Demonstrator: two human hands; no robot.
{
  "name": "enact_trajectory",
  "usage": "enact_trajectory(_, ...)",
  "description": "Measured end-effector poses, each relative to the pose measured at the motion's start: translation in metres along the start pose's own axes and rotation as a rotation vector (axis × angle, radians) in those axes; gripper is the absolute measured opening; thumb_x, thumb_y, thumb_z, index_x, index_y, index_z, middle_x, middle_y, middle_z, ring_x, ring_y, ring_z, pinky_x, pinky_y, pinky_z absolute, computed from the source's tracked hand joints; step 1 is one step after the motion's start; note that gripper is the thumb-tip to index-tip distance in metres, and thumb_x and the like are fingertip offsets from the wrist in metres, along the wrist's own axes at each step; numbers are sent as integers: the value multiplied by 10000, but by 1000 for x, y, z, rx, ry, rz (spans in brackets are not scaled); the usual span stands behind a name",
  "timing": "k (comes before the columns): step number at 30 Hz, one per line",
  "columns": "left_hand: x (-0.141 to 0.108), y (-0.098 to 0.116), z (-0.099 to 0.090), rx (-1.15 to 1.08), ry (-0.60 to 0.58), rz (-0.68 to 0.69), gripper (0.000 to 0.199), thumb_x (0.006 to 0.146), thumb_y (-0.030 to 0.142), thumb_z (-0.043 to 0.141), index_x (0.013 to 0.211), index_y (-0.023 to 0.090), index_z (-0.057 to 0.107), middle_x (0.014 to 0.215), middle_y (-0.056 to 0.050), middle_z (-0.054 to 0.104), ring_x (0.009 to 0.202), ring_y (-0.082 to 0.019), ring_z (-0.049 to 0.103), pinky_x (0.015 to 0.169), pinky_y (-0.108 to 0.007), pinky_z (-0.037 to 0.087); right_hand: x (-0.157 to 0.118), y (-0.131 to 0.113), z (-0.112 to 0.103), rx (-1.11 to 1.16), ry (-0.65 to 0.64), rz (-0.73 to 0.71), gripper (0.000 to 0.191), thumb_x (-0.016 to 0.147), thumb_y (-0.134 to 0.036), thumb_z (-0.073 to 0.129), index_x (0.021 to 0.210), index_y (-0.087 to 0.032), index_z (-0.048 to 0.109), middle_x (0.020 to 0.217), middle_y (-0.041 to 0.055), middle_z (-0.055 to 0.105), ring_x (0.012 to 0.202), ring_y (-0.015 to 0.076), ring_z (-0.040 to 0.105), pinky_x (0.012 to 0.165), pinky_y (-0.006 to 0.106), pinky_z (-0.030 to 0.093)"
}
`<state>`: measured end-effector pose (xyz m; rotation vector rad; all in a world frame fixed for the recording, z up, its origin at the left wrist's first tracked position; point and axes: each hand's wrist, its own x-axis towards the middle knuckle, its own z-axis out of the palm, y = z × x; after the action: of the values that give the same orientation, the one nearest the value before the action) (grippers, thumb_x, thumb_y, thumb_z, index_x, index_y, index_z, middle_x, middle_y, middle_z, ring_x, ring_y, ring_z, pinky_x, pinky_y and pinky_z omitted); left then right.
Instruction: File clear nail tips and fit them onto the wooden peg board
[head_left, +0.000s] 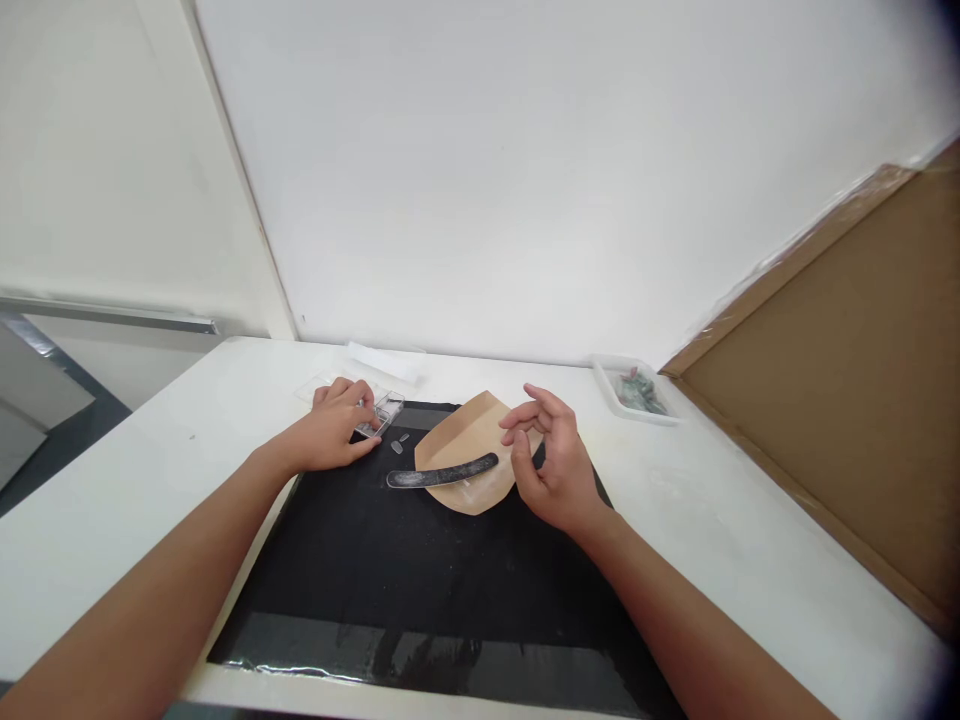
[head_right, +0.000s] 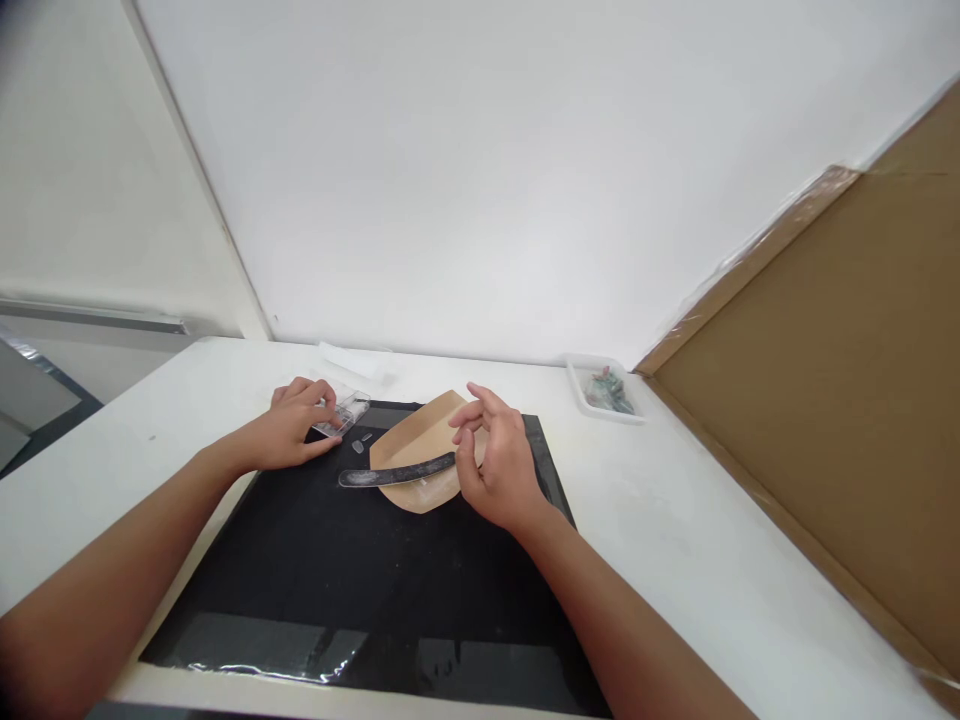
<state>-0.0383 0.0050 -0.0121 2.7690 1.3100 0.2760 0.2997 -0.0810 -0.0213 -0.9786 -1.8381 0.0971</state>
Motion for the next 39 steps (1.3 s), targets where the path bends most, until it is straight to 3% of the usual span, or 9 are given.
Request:
enact_trajectory(6, 1, 0, 4, 38, -4, 9, 326, 963, 445, 598, 1167, 260, 774, 1220, -116, 556, 1170, -348, 487, 1003, -541, 368, 0, -1, -1, 8, -28, 7, 597, 1011, -144, 492, 1558, -286, 299, 1071, 76, 639, 858, 217, 683, 864, 506, 580)
enact_trajectory(13, 1, 1, 4, 24, 0, 28, 241, 981, 407, 620, 1048, 245, 784, 1205, -108, 567, 1154, -339, 483, 999, -525, 353, 0, -1, -1, -3, -40, 14, 596, 1010, -142, 488, 1555, -288, 297, 1073, 71, 633, 855, 214, 686, 877, 507, 574)
enact_trajectory(28, 2, 2, 3, 29, 6, -10, 225, 950, 404, 642, 1036, 236, 765, 1196, -103, 573, 1147, -331, 486, 996, -527, 332, 3, -2, -3, -71, -53, -4, 552, 1022, -191, 523, 1535, -263, 333, 1030, 52, 682, 856, 215, 700, 925, 493, 502)
enact_trajectory(30, 2, 1, 5, 30, 28, 1, 231, 948, 405, 641, 1045, 237, 766, 1195, -104, 575, 1138, -327, 487, 995, -524, 330, 5, -2, -5, -153, -64, -40, 408, 1025, -237, 595, 1415, -265, 482, 953, 20, 714, 821, 204, 702, 912, 465, 462)
enact_trajectory(33, 2, -1, 8, 22, 48, 11, 267, 956, 414, 634, 1131, 265, 769, 1200, -103, 571, 1125, -324, 485, 977, -514, 336, 7, -1, -7, -242, -93, -95, 8, 1037, -262, 635, 1037, -260, 643, 769, -47, 713, 665, 153, 659, 845, 421, 408)
enact_trajectory(36, 2, -1, 9, 10, 36, -4, 290, 967, 430, 623, 1177, 295, 771, 1208, -101, 567, 1126, -324, 481, 969, -508, 340, 7, 1, -9, -231, -67, -93, 192, 1073, -199, 545, 906, -241, 630, 672, -70, 687, 573, 129, 611, 841, 410, 404)
enact_trajectory(39, 3, -1, 10, -8, 25, -20, 275, 969, 449, 619, 1122, 298, 790, 1215, -97, 563, 1135, -325, 476, 979, -512, 339, 8, 3, -10, -231, -52, -75, 236, 1088, -136, 444, 1010, -245, 640, 673, -75, 691, 564, 128, 601, 859, 404, 410)
